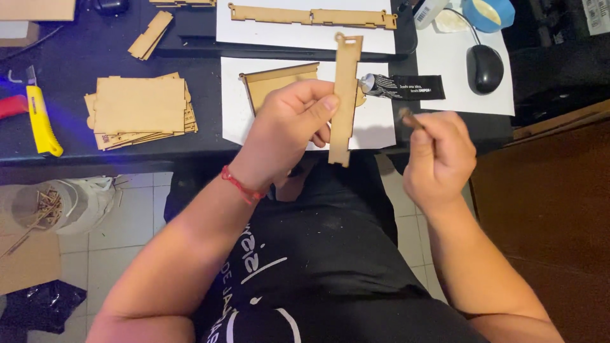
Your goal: The person assembles a small wooden box by applying glue to the edges of laser-cut plywood pieces and joining them together. They then insert a hinged lid and test the fit of the completed box.
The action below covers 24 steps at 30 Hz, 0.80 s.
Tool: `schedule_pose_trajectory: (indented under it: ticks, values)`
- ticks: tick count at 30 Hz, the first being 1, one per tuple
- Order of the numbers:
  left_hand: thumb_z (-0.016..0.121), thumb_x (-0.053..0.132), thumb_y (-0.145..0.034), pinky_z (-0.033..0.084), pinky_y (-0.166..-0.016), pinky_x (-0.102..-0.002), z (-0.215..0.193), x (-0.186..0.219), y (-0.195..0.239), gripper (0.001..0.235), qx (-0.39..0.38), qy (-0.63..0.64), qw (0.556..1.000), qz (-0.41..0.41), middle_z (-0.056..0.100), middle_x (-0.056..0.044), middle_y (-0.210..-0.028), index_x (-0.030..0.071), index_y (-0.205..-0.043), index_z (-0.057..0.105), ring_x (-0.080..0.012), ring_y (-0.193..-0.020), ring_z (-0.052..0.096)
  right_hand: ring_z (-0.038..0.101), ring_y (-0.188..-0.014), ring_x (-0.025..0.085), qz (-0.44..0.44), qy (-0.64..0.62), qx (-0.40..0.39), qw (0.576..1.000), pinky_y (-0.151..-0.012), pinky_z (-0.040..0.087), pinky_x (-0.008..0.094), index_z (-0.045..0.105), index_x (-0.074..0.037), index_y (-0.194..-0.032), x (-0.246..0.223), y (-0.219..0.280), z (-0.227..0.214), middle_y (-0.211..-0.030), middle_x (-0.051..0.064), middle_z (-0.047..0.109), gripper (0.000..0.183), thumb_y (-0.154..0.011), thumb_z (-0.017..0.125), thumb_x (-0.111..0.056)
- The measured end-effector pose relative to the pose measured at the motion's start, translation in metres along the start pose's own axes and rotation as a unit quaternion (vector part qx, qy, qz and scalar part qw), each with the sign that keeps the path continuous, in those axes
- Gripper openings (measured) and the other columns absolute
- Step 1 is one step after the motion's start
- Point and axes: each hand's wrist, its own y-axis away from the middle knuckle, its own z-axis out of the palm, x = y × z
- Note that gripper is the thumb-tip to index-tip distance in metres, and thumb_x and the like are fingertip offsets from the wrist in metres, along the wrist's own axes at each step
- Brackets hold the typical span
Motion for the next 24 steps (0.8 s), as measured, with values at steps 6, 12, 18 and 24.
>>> schedule_pose_trajectory:
  ticks: [6,12,18,24]
  values:
    - [0.064,0.021,-0.090,0.059,-0.055,-0.021,-0.001,0.008,0.011,0.015,0.091,-0.082,0.992,0.033,0.071,-0.001,-0.073,0.010,-0.094,0.073,-0.0103,-0.063,0.073,0.051,-0.073,0.012,0.255,0.040,-0.087,0.962,-0.071,0.043,0.029,0.060,-0.007,-0.123,0.023,0.027,-0.006,-0.090,0.003,0.060,0.023,-0.100,0.057,-0.010]
    - [0.069,0.016,-0.092,0.058,-0.047,-0.022,-0.009,0.002,0.016,0.015,0.088,-0.007,0.994,0.066,0.072,-0.011,-0.073,0.003,-0.096,0.073,-0.0111,-0.055,0.067,0.064,-0.071,0.033,0.231,0.039,-0.093,0.968,-0.065,0.050,0.042,0.072,-0.001,-0.106,0.043,0.046,0.002,-0.080,0.017,0.067,0.012,-0.094,0.068,0.000]
    - [0.067,0.014,-0.094,0.053,-0.049,-0.020,-0.039,0.000,0.019,0.014,0.168,-0.030,0.978,0.117,0.069,-0.010,-0.073,0.001,-0.099,0.070,-0.0108,-0.052,0.063,0.067,-0.078,0.035,0.163,0.111,-0.115,0.974,-0.075,0.052,0.045,0.075,-0.003,-0.105,0.058,0.022,0.023,-0.081,0.014,0.071,0.012,-0.094,0.071,-0.001]
    - [0.069,0.006,-0.085,0.063,-0.053,-0.034,-0.057,-0.009,0.045,0.015,0.257,0.111,0.957,0.078,0.067,-0.017,-0.069,-0.001,-0.094,0.058,-0.0259,-0.057,0.073,0.068,-0.079,0.023,0.076,0.198,-0.142,0.967,-0.080,0.045,0.034,0.078,-0.014,-0.100,0.083,0.023,0.047,-0.080,0.002,0.071,0.010,-0.090,0.079,-0.012]
